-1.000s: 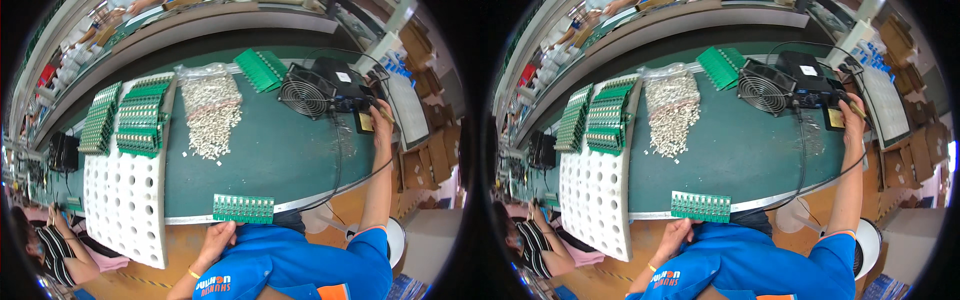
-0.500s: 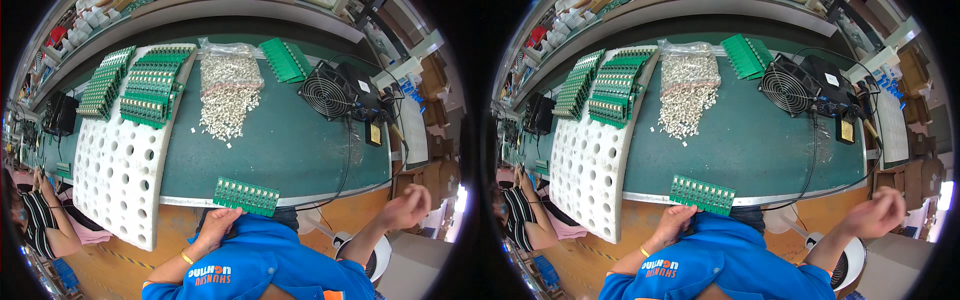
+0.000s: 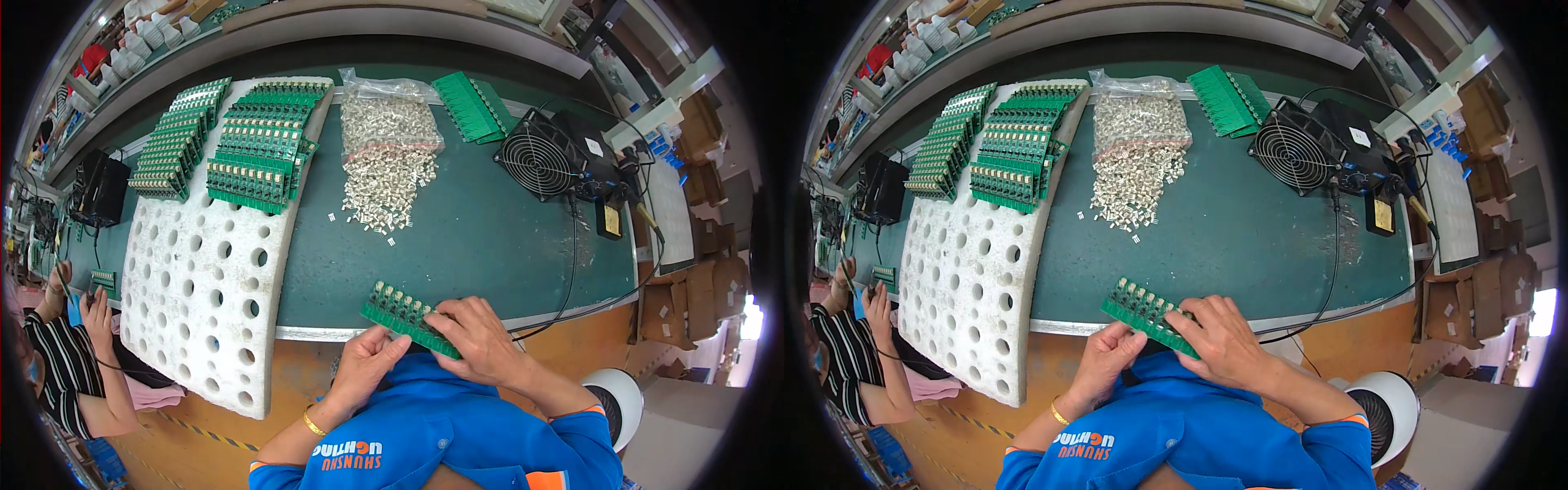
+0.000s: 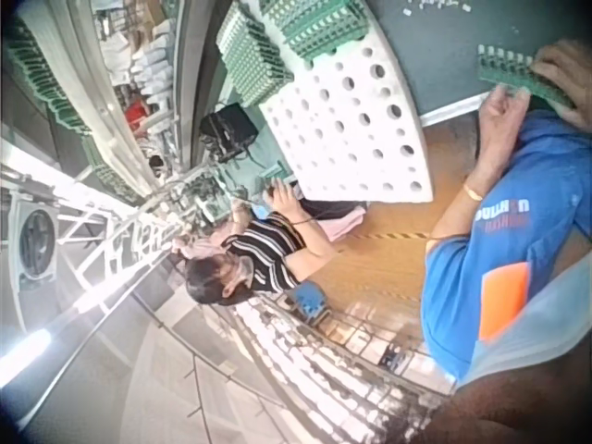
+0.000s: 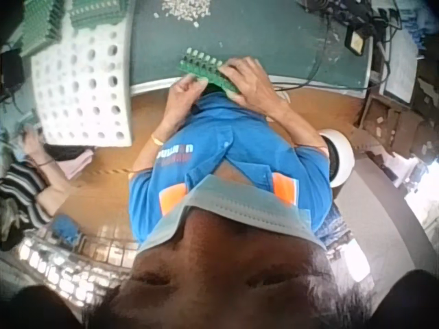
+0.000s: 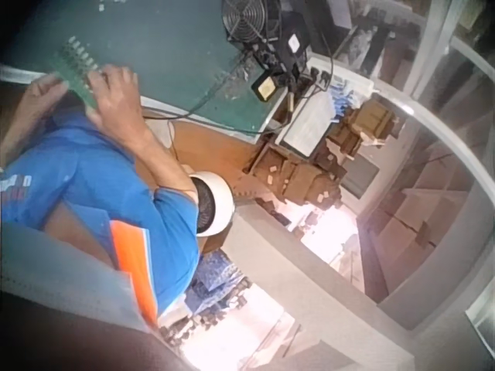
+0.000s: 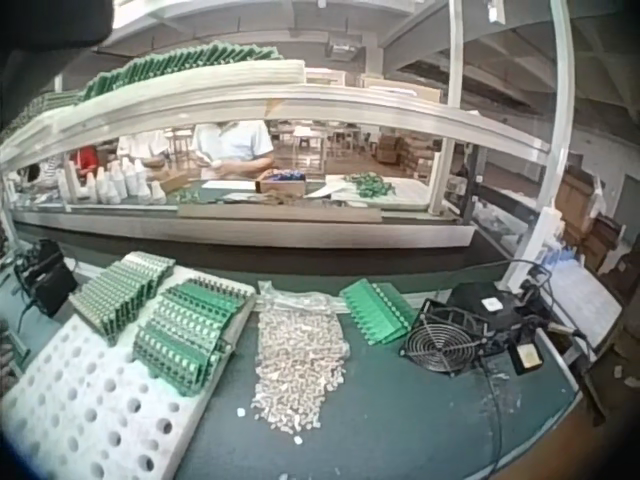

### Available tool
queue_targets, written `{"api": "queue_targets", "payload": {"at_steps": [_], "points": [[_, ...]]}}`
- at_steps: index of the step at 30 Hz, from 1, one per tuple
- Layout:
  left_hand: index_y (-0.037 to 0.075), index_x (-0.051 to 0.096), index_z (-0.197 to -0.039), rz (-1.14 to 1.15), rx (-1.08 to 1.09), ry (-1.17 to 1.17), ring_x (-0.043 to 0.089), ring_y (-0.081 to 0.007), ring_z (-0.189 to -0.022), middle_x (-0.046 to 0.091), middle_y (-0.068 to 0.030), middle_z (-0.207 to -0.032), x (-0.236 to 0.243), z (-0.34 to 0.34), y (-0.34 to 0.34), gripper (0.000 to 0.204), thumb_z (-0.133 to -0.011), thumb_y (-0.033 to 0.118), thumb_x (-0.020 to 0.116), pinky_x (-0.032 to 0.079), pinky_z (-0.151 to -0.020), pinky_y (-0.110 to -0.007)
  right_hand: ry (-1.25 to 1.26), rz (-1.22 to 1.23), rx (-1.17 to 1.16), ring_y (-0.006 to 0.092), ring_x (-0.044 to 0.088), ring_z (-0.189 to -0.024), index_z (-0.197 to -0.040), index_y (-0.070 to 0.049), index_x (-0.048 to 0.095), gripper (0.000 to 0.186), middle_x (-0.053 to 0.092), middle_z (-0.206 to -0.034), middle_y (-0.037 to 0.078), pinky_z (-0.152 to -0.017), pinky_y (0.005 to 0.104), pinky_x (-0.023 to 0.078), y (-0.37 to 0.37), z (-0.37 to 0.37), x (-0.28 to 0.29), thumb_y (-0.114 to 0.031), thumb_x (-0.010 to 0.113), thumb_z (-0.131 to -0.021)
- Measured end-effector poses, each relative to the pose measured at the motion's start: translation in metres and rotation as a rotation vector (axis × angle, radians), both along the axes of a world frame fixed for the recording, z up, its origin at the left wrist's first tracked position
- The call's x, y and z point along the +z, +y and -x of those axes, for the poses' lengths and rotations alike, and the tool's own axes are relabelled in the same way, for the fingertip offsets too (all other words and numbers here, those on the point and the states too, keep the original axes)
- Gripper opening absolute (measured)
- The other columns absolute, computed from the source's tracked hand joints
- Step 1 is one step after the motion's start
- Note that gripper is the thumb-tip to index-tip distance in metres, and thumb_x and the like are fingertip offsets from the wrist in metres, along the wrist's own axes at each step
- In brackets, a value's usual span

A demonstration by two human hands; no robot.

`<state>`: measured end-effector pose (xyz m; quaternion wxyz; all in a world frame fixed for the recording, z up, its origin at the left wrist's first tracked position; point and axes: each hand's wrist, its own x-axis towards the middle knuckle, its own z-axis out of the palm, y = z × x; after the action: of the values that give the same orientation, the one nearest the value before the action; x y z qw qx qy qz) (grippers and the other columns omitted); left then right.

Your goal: The person solders small components onto a green circuit board at a workbench. This is done using a soldering iron and solder wire.

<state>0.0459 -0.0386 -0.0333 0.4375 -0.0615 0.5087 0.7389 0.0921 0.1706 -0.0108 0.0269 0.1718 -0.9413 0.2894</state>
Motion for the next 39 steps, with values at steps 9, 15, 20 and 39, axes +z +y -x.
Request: {"api": "queue_targets", "payload": {"at_steps": [9, 15, 20, 39], "points": [[-0.002, 0.055, -0.121, 0.028, 0.227, 0.188, 0.055, -0.0129, -0.106, 0.057, -0.0109, -0.123, 0.006, 0.024, 0.002, 0.035, -0.091, 0.014, 0.063, 0.046, -0.091, -0.029, -0.010, 0.196, 0.110, 0.0311, 0.054, -0.093, -0.113, -0.005, 0.055, 0.057, 0.054, -0.107, 0.015, -0.079, 0.0404, 0.042, -0.009, 0.036, 0.022, -0.028, 0.079, -0.068], [0.000, 0.057, -0.118, -0.067, 0.317, 0.180, 0.061, -0.0122, -0.096, 0.063, -0.0081, -0.112, 0.015, 0.045, 0.002, 0.029, -0.091, 0.008, 0.062, 0.051, -0.084, -0.028, 0.083, 0.031, -0.114, 0.0301, 0.057, -0.085, -0.094, -0.005, 0.060, 0.024, 0.059, -0.087, 0.010, -0.075, 0.0410, 0.043, 0.004, 0.093, 0.002, -0.017, 0.071, -0.076], [0.000, 0.060, -0.112, -0.081, 0.267, 0.149, 0.063, -0.0127, -0.090, 0.066, -0.0070, -0.101, 0.011, 0.053, 0.002, 0.025, -0.088, 0.004, 0.063, 0.052, -0.081, -0.028, 0.137, -0.099, -0.144, 0.0282, 0.058, -0.081, -0.088, -0.005, 0.062, 0.017, 0.058, -0.083, 0.009, -0.072, 0.0408, 0.044, -0.012, 0.122, -0.014, -0.011, 0.070, -0.075], [0.001, 0.060, -0.113, -0.152, 0.125, -0.104, 0.065, -0.0122, -0.082, 0.067, -0.0099, -0.098, 0.011, 0.066, 0.011, 0.026, -0.092, 0.017, 0.058, 0.055, -0.072, -0.028, -0.442, 1.003, -0.343, 0.0034, 0.053, -0.066, -0.087, -0.002, 0.062, 0.010, 0.058, -0.075, -0.002, -0.059, 0.0197, 0.043, 0.002, 0.091, -0.014, -0.001, 0.069, -0.081]]}}
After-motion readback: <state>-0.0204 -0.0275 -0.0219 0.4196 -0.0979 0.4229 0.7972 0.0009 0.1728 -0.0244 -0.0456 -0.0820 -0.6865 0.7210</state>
